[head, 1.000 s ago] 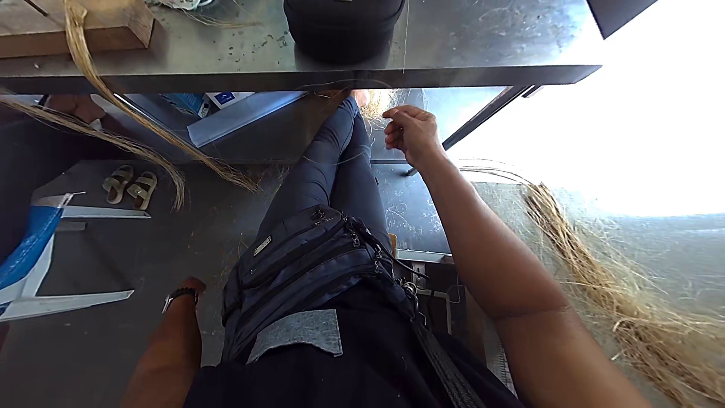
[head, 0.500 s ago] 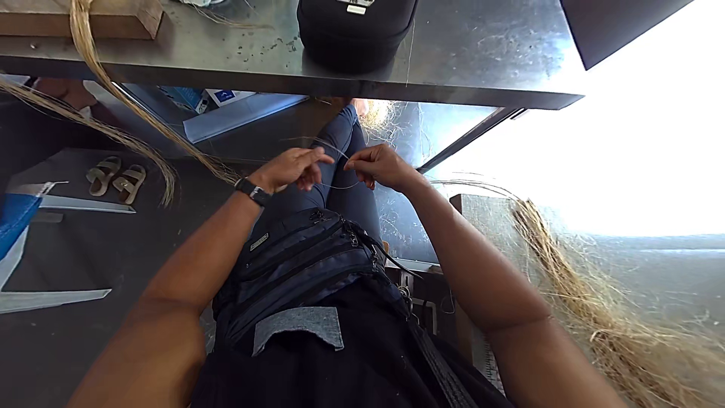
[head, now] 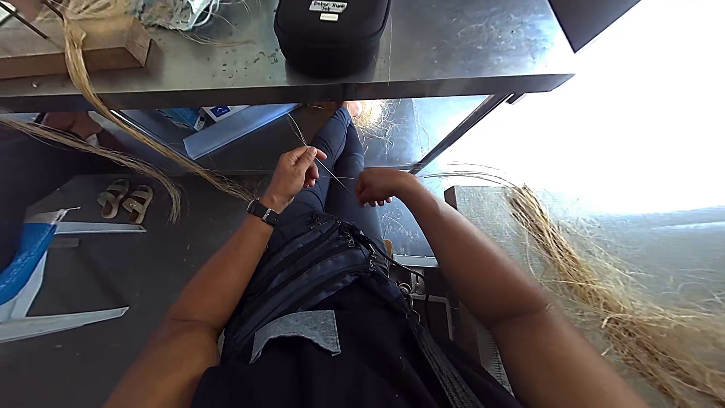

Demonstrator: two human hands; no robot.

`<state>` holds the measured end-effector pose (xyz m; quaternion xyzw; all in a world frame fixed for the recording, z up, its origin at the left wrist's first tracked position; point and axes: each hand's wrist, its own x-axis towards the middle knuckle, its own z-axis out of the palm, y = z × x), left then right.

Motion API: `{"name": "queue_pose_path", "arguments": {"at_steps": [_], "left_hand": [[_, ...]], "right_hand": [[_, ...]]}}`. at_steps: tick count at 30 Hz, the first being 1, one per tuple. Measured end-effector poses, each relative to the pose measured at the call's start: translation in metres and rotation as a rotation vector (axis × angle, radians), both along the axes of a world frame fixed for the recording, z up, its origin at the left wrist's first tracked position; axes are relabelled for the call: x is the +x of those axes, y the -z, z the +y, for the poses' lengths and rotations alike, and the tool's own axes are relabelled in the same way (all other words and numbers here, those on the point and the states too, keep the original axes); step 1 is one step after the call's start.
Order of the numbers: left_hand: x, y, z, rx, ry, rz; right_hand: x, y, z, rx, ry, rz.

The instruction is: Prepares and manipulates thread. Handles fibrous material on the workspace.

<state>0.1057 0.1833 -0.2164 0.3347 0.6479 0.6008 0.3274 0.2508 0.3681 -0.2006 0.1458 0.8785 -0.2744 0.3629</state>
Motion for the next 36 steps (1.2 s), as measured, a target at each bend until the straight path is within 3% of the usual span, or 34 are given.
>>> {"name": "queue_pose_path", "arguments": {"at_steps": [4,11,16,24,30,36], "left_hand": [[0.003,0.002,0.002,0.002,0.043,-0.001],[0.012,0.006,0.003,-0.050,0.187,0.036],[0.021,0.007,0.007,-0.103,0.319,0.060],[0.028,0.009,0.012,-0.117,0.378,0.081],[0.018,0.017,0.007,-0.082,0.311,-0.021],[0.009,0.019,0.000,-0.122,0.330,-0.049]], "right_hand": [[-0.003,0.006,0.014,-0.035,0.118,0.190],[-0.006,-0.010,0.012,-0.554,0.510,0.644],[-0.007,-0.009,0.001,-0.665,0.549,0.679],[-0.007,-0.007,0.001,-0.652,0.577,0.742],[-0.007,-0.011,0.017,-0.762,0.856,0.769],[-0.006,-0.013,0.028,-0.963,1.008,0.904]]}}
